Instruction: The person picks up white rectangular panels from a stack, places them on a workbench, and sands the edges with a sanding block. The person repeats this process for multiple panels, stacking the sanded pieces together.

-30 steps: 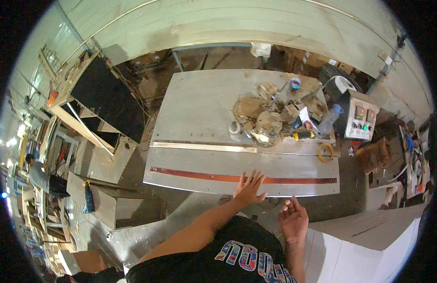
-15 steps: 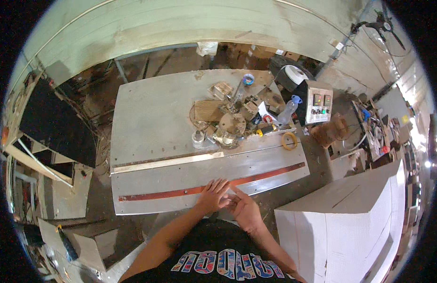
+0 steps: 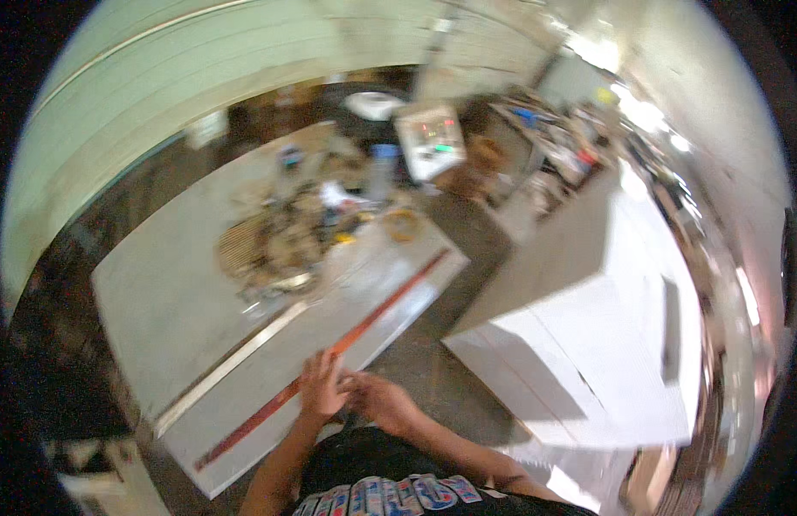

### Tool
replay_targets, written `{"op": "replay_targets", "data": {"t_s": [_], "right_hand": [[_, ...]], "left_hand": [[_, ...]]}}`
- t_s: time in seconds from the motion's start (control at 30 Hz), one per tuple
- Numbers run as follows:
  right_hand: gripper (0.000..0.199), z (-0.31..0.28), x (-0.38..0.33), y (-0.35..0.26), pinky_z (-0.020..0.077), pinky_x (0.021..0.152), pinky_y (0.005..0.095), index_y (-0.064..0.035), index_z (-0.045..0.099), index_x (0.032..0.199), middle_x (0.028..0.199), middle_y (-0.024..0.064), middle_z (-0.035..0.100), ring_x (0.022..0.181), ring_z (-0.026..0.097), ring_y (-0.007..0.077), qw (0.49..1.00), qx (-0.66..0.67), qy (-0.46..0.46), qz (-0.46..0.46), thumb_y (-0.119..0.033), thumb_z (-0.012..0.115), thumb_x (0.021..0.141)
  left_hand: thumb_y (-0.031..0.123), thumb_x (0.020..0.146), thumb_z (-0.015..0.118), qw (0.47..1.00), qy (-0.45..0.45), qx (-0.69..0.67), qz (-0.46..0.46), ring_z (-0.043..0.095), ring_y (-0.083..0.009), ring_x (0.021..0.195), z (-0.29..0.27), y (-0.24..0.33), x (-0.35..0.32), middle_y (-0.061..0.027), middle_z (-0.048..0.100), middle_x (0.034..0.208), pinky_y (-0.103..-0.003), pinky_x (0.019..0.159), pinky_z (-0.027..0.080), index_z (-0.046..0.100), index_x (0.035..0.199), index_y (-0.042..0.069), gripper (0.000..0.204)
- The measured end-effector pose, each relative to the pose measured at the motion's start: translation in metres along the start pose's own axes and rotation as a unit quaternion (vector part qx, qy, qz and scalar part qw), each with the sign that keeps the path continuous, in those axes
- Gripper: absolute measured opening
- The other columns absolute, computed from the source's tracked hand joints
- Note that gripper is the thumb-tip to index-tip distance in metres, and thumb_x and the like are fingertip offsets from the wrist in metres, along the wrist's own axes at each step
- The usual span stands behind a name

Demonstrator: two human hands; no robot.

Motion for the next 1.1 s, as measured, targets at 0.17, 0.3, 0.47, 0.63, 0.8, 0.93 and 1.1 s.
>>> {"op": "replay_targets", "data": {"t_s": [0.17,0.3,0.47,0.63,0.8,0.93,1.1], "right_hand": [[0.061,-0.040,-0.014,0.005,0.0572,0.118,0.0459,-0.0046,0.055,0.174,0.145,0.0106,0.073,0.133,0.070,0.0248,0.996,-0.013,0.087,0.023,-0.042,0.058,0.126],[0.064,-0.053,-0.033,-0.028,0.0540,0.123,0.0468,-0.0081,0.051,0.179,0.158,0.0151,0.069,0.144,0.066,0.0281,0.996,0.006,0.092,0.017,-0.044,0.057,0.126],[0.055,-0.085,-0.087,-0.069,0.0544,0.119,0.0464,-0.0059,0.062,0.171,0.154,0.0156,0.072,0.134,0.070,0.0302,0.993,0.008,0.113,-0.018,-0.038,0.051,0.128],[0.049,-0.153,-0.151,-0.116,0.0606,0.107,0.0404,-0.0052,0.069,0.164,0.140,0.0100,0.078,0.123,0.074,0.0250,0.989,0.076,0.116,-0.056,-0.035,0.054,0.128],[0.038,-0.234,-0.213,-0.162,0.0562,0.108,0.0390,-0.0128,0.075,0.154,0.128,0.0030,0.079,0.115,0.071,0.0211,0.969,0.181,0.141,-0.096,-0.033,0.067,0.123],[0.039,-0.289,-0.282,-0.193,0.0564,0.106,0.0381,-0.0100,0.073,0.156,0.126,0.0030,0.079,0.113,0.071,0.0203,0.949,0.196,0.194,-0.149,-0.030,0.066,0.123],[0.045,-0.341,-0.353,-0.213,0.0580,0.107,0.0396,-0.0078,0.068,0.164,0.126,0.0046,0.079,0.113,0.072,0.0195,0.917,0.209,0.263,-0.217,-0.028,0.057,0.124]], "left_hand": [[0.032,0.100,0.091,1.000,-0.015,0.025,-0.001,0.038,-0.0481,0.173,0.014,0.009,-0.005,-0.0225,0.043,0.185,-0.069,0.140,0.030,0.056,0.174,0.010,0.085],[0.033,0.104,0.086,0.997,-0.034,0.067,-0.009,0.037,-0.0483,0.174,0.031,-0.004,-0.004,-0.0225,0.042,0.186,-0.069,0.141,0.029,0.054,0.175,0.009,0.082],[0.032,0.112,0.078,0.990,-0.020,0.140,0.000,0.043,-0.0485,0.170,0.038,0.011,-0.003,-0.0232,0.043,0.185,-0.067,0.138,0.035,0.050,0.178,0.007,0.076],[0.049,0.119,0.070,0.952,0.135,0.270,0.053,0.074,-0.0493,0.132,0.036,0.071,0.004,-0.0320,0.077,0.147,-0.057,0.109,0.061,0.073,0.156,-0.002,0.063],[0.047,0.122,0.064,0.974,0.053,-0.161,-0.147,0.074,-0.0441,0.130,0.122,0.055,0.061,-0.0243,0.078,0.147,-0.059,0.113,0.059,0.073,0.159,0.005,0.057],[0.033,0.120,0.071,0.938,-0.044,-0.225,-0.259,0.066,-0.0412,0.142,0.200,0.130,0.112,-0.0203,0.069,0.156,-0.059,0.123,0.053,0.065,0.163,0.004,0.053],[0.034,0.121,0.069,0.969,-0.124,-0.128,-0.173,0.058,-0.0430,0.160,0.222,0.287,0.180,-0.0221,0.057,0.175,-0.064,0.131,0.049,0.049,0.178,0.007,0.066]]}}
Point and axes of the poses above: each hand's wrist, its own x-axis towards the middle knuckle, its own z-axis out of the palm, y = z × x, the point moved 10 cm from there along x, towards the middle knuckle
